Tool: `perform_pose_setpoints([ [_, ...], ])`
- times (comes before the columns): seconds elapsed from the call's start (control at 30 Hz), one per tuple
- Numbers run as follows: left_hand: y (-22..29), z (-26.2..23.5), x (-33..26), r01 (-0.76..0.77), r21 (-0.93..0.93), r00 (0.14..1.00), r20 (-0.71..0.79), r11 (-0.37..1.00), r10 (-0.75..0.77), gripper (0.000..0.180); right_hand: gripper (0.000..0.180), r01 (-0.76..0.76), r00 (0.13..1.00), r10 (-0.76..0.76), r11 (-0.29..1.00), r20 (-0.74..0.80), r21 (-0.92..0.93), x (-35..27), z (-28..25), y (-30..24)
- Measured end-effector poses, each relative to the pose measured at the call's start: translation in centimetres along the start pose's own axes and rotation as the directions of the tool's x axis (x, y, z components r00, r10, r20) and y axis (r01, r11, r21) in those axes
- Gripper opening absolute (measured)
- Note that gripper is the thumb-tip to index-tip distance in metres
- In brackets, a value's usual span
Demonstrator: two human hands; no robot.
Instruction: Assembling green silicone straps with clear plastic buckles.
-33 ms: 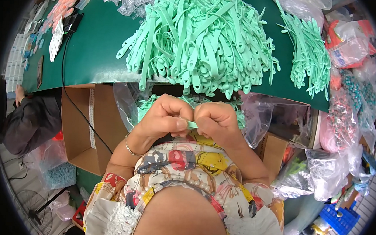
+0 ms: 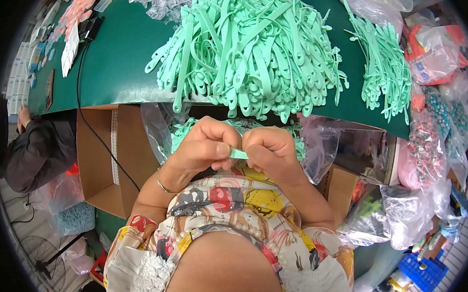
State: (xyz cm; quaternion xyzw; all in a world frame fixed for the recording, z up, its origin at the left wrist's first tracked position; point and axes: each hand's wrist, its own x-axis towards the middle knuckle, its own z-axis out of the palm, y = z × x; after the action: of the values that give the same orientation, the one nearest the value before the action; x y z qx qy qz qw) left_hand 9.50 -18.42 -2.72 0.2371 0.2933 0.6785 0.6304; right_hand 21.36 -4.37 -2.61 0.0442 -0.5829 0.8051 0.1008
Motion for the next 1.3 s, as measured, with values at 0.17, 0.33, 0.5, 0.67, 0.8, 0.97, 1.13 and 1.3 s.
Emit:
perform_pose_setpoints([
  [0.17,0.2,0.8,0.2,0.012,0.103,0.986,-0.169,0.995,0.005,0.021,0.008,0.088,0.979,-0.153,0.912,-0.133,-0.402,0.5,-0.2,0.1],
  [0.33,0.8,1.4,0.5,0.014,0.328,0.967,-0.244,0.944,0.07,0.026,0.029,0.238,0.956,-0.29,0.667,0.048,-0.706,1.4,-0.9,-0.9],
  [0.5,1.0,1.0,0.1,0.066,0.397,0.983,-0.184,0.915,0.009,0.026,0.026,0.095,0.981,-0.161,0.882,-0.107,-0.461,0.3,-1.2,-0.8],
  [0.67,0.9,1.2,0.7,-0.026,0.326,0.993,-0.098,0.945,0.061,0.025,0.024,0.088,0.975,-0.141,0.955,-0.171,-0.284,0.1,-1.2,-0.9],
  [0.8,3.6,1.2,0.0,0.166,0.518,0.985,-0.129,0.839,-0.115,0.022,0.023,0.037,0.97,-0.142,0.889,-0.199,-0.456,-1.1,-2.8,-2.7],
  [0.97,3.8,-1.7,-4.1,0.23,0.801,0.971,-0.146,0.552,-0.192,0.028,0.021,-0.124,0.992,0.058,0.686,-0.115,-0.717,-3.5,-4.1,-2.3],
  [1.13,-0.3,-4.2,-6.4,0.335,0.937,0.942,-0.329,0.101,-0.071,0.025,0.022,-0.24,0.971,0.143,0.519,-0.194,-0.82,-7.4,-5.7,5.6],
  [1.3,2.6,-0.5,-6.2,0.22,0.949,0.954,-0.258,0.226,0.155,0.024,0.02,-0.327,0.945,0.203,0.614,-0.257,-0.718,-7.1,-6.1,2.4],
])
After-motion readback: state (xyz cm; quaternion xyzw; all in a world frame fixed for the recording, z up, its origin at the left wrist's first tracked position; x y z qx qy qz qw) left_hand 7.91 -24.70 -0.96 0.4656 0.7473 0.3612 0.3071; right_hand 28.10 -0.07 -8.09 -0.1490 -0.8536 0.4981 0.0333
